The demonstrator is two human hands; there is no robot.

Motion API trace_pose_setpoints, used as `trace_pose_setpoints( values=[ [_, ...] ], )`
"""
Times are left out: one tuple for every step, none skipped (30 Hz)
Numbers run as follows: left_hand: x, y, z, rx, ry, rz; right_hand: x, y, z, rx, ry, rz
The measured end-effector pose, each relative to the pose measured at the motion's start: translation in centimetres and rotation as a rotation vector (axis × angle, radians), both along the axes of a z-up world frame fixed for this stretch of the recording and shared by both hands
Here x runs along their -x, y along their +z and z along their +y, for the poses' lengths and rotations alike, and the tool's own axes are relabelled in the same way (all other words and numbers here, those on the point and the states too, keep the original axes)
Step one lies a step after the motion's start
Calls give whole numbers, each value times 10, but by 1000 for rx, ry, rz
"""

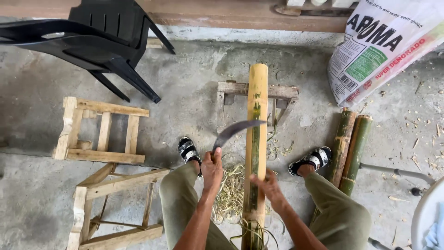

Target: Shaving and scraping the outer layer of a bamboo stalk using a curved knife.

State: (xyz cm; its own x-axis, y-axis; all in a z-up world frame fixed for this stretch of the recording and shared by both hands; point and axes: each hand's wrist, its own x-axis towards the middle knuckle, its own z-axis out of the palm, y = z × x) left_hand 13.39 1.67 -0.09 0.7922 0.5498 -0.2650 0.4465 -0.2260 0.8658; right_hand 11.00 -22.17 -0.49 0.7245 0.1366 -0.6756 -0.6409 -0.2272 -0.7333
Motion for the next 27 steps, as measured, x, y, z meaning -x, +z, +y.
trace_pose_setpoints(
  values=[
    [-3, -3, 2, -1, -1, -6, -14, -1, -10, -1, -1, -6],
    [-5, -8, 0, -115, -93, 13, -27, -2, -24, 173, -133, -206],
    [-8, -14, -2, -230, -184, 33, -43, -5, -37, 348, -267, -403],
    [-12, -15, -6, -221, -188, 50, -60, 10, -42, 358, -264, -385],
    [-17, -17, -11, -233, -333, 60, -79, 24, -46, 421, -128, -608],
    [-31, -19, -12, -252, -475, 56, -107, 36, -47, 470, 11, -841],
    [-49, -31, -18, -251, -477, 59, -126, 22, -50, 470, 10, -837],
    [-70, -42, -22, -345, -555, -35, -148, 7, -51, 426, 191, -864],
    [-91, -53, -26, -439, -633, -130, -170, -8, -52, 380, 371, -887],
    [-118, -48, -26, -439, -638, -125, -190, 2, -43, 378, 368, -882],
    [-145, -44, -27, -493, -672, -72, -211, 13, -33, 496, 420, -639],
    [-173, -39, -30, -547, -705, -19, -233, 23, -26, 605, 470, -392],
    [-204, -34, -29, -547, -708, -14, -264, 9, -26, 602, 469, -387],
    [-229, -31, -30, -565, -696, -46, -290, -6, -27, 619, 417, -557],
    [-253, -28, -30, -584, -684, -79, -315, -22, -27, 634, 362, -726],
    [-268, -27, -29, -579, -689, -68, -327, -26, -24, 633, 364, -714],
    [-283, -26, -29, -651, -628, -146, -337, -30, -21, 599, 316, -749],
    [-305, -21, -27, -729, -563, -239, -355, -30, -18, 567, 260, -798],
    [-312, -20, -27, -731, -566, -243, -366, -39, -19, 568, 255, -800],
    [-314, -20, -28, -768, -544, -256, -371, -50, -20, 600, 230, -825],
    [-314, -19, -28, -805, -521, -270, -375, -60, -22, 632, 206, -851],
    [-306, -12, -31, -803, -527, -264, -361, -56, -22, 631, 205, -842],
    [-297, -3, -33, -693, -606, -97, -346, -50, -22, 641, 196, -817],
    [-295, 9, -33, -588, -673, 57, -339, -40, -19, 649, 184, -808],
    [-285, 9, -34, -594, -671, 52, -327, -38, -18, 646, 180, -816],
    [-274, 9, -35, -604, -660, 47, -312, -37, -18, 613, 159, -745],
    [-261, 9, -36, -614, -650, 43, -296, -35, -18, 579, 139, -675]
  ],
)
